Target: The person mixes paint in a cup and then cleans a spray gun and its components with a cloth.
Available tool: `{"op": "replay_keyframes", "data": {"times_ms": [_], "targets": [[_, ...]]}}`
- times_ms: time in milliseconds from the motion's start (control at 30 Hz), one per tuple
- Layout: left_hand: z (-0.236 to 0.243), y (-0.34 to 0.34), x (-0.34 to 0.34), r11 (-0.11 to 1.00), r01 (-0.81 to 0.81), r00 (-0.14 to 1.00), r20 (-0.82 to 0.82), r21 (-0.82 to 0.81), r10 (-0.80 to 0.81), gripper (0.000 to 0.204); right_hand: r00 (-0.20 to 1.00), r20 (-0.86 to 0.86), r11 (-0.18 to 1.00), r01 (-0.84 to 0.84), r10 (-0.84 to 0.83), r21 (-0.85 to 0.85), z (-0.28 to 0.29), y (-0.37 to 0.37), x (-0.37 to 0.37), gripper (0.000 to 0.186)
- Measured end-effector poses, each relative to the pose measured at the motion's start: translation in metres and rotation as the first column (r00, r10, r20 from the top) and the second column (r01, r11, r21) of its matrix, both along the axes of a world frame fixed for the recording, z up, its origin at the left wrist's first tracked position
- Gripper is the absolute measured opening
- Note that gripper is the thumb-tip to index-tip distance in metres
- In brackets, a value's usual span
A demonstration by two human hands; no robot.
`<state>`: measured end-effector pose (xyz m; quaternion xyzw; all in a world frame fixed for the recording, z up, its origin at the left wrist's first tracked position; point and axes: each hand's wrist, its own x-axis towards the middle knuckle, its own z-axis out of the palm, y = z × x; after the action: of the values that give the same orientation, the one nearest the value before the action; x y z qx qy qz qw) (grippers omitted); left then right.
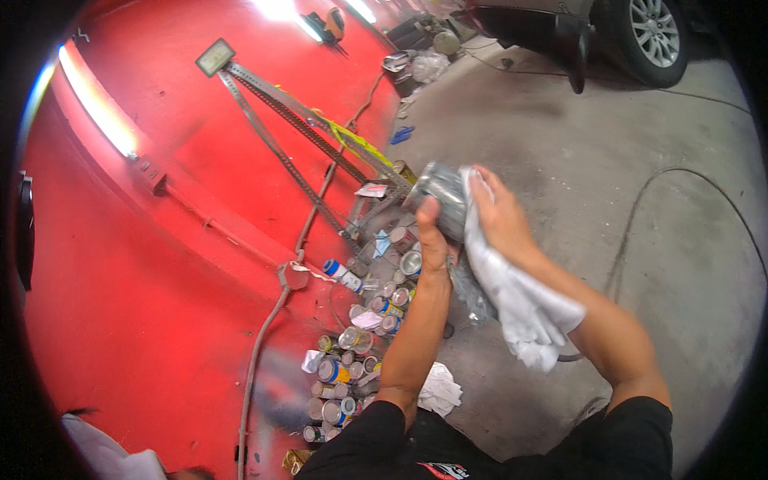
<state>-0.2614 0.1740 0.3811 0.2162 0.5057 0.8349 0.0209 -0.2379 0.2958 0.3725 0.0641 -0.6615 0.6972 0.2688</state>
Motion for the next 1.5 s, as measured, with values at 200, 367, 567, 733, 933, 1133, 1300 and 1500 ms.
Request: {"op": "replay_keyframes", "data": {"times_ms": [200, 367, 567, 733, 933, 1133, 1300, 1500], "targets": [[0.016, 0.0, 0.0, 0.994, 0.087, 0.987, -0.144, 0.063, -0.077, 0.065, 0.94, -0.313, 0.948, 0.214, -0.135, 0.236, 0.015, 0.0, 0.048, 0.052], [0.03, -0.003, 0.008, 0.971, 0.236, 0.955, -0.188, 0.024, -0.228, 0.093, 0.995, -0.021, 0.924, 0.087, -0.102, -0.373, 0.03, 0.004, 0.022, 0.048], [0.051, -0.035, -0.005, 0.689, 0.581, 0.801, -0.456, 0.433, -0.389, 0.106, 0.789, -0.437, 0.357, -0.594, 0.431, -0.721, 0.012, 0.06, -0.047, 0.046], [0.079, -0.028, 0.004, 0.457, 0.723, 0.69, -0.564, 0.518, -0.454, 0.082, 0.898, -0.162, 0.682, -0.418, 0.408, -0.601, 0.072, 0.088, 0.041, 0.052], [0.086, -0.053, 0.033, 0.589, 0.578, 0.801, -0.528, 0.565, -0.281, 0.073, 0.872, -0.363, 0.944, -0.319, 0.327, 0.084, 0.057, -0.017, 0.06, 0.041], [0.065, -0.041, -0.005, 0.626, 0.542, 0.834, -0.449, 0.561, -0.32, 0.088, 0.918, -0.339, 0.975, -0.165, 0.206, 0.146, 0.035, -0.036, 0.059, 0.031], [0.065, -0.034, 0.005, 0.699, 0.562, 0.805, -0.487, 0.441, -0.34, 0.093, 0.904, -0.423, 0.933, 0.198, -0.056, 0.301, 0.029, -0.016, 0.046, 0.02], [0.057, -0.04, 0.008, 0.954, 0.201, 0.942, -0.31, 0.222, -0.126, 0.094, 0.944, -0.329, 0.954, -0.1, 0.002, -0.282, 0.062, 0.031, 0.039, 0.029]]}}
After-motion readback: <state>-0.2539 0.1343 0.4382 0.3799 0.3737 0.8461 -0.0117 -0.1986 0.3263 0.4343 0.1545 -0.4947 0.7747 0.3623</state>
